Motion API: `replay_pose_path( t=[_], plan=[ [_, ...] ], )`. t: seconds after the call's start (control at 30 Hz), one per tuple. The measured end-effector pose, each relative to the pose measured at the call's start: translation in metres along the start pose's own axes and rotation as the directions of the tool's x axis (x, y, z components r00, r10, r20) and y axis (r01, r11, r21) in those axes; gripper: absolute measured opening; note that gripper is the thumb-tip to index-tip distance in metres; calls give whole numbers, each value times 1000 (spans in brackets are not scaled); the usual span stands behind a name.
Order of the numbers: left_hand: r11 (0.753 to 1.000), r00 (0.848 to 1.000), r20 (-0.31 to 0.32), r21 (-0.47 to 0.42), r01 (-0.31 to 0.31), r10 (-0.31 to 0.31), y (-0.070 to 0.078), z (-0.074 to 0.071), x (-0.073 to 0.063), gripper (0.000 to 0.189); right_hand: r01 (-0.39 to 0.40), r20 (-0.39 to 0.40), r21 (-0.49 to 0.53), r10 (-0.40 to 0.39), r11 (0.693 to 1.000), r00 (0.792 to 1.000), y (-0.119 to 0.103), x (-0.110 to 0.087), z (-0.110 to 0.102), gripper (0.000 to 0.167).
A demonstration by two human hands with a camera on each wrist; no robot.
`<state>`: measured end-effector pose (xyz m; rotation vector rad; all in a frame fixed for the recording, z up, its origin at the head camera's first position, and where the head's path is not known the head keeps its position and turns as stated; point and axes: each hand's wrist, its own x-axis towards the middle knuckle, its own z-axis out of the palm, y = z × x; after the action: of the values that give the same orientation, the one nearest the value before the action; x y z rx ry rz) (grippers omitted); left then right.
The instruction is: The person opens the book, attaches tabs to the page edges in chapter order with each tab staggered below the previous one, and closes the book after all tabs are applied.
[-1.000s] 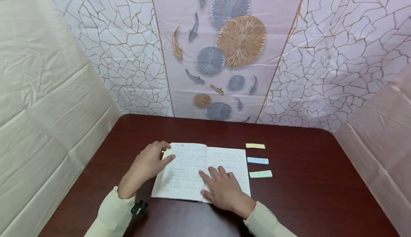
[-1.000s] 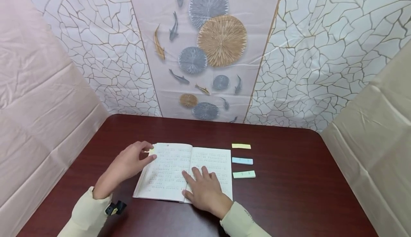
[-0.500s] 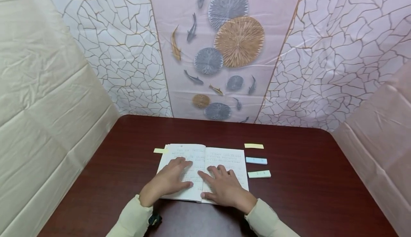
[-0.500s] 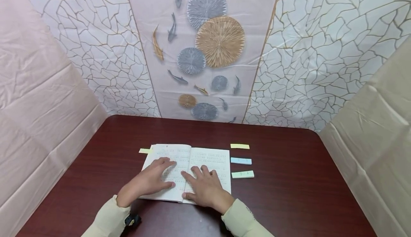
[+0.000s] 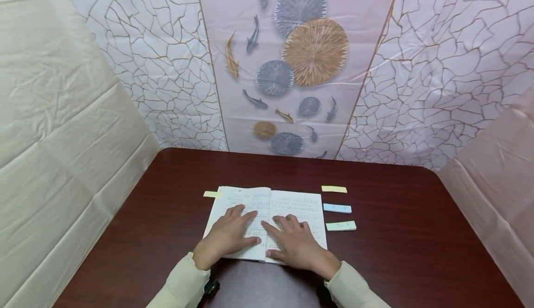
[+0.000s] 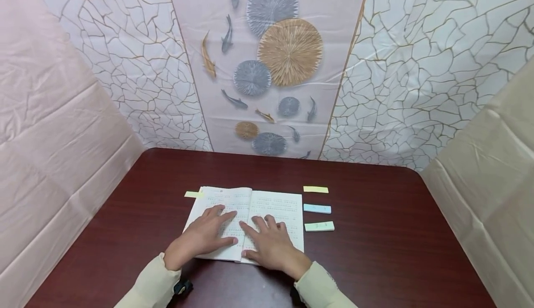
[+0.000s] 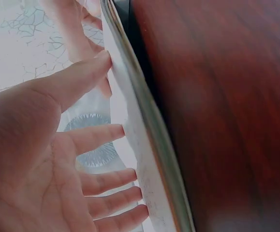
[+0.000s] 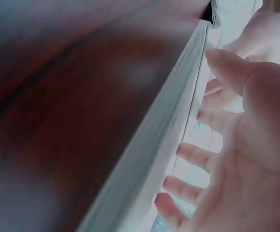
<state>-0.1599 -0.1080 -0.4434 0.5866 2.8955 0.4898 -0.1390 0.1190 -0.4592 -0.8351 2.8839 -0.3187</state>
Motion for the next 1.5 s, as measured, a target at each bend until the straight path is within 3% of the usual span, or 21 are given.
replay_pose_path(
  t=[0.13,0.2,0.33,0.53,0.8,1.0,1.27,1.4,1.5],
  plan=[
    [999,999,23,6,32,-32,5,1,2,73,19,-3,163,-18,986,1000,3,-8,-20,69],
    [999,999,36,17,36,-37,8,1,3,73,-6,-18,202,9,979,1000,7,-12,-31,66],
    [998,998,48,53,32,-35,12,1,4,72,-117,-72,130,127,985,989,23,-14,-45,66],
    [995,995,69,85,60,-66,16,-1,5,72,-243,-91,36,246,969,965,54,-12,-61,82],
    [992,992,90,99,84,-93,18,0,3,72,-325,14,-9,326,946,945,85,-13,-55,101],
    [992,994,80,109,66,-75,16,-2,3,72,-311,48,-19,312,950,949,89,-16,-48,96],
    [992,995,72,114,55,-64,15,-2,4,72,-322,29,-67,324,944,945,85,-12,-47,88],
    [991,995,78,120,60,-70,16,-2,5,72,-327,-8,-22,327,945,945,83,-13,-44,80],
    [991,994,83,121,65,-75,17,-2,4,72,-326,-39,133,333,936,942,82,-15,-43,84]
  ],
)
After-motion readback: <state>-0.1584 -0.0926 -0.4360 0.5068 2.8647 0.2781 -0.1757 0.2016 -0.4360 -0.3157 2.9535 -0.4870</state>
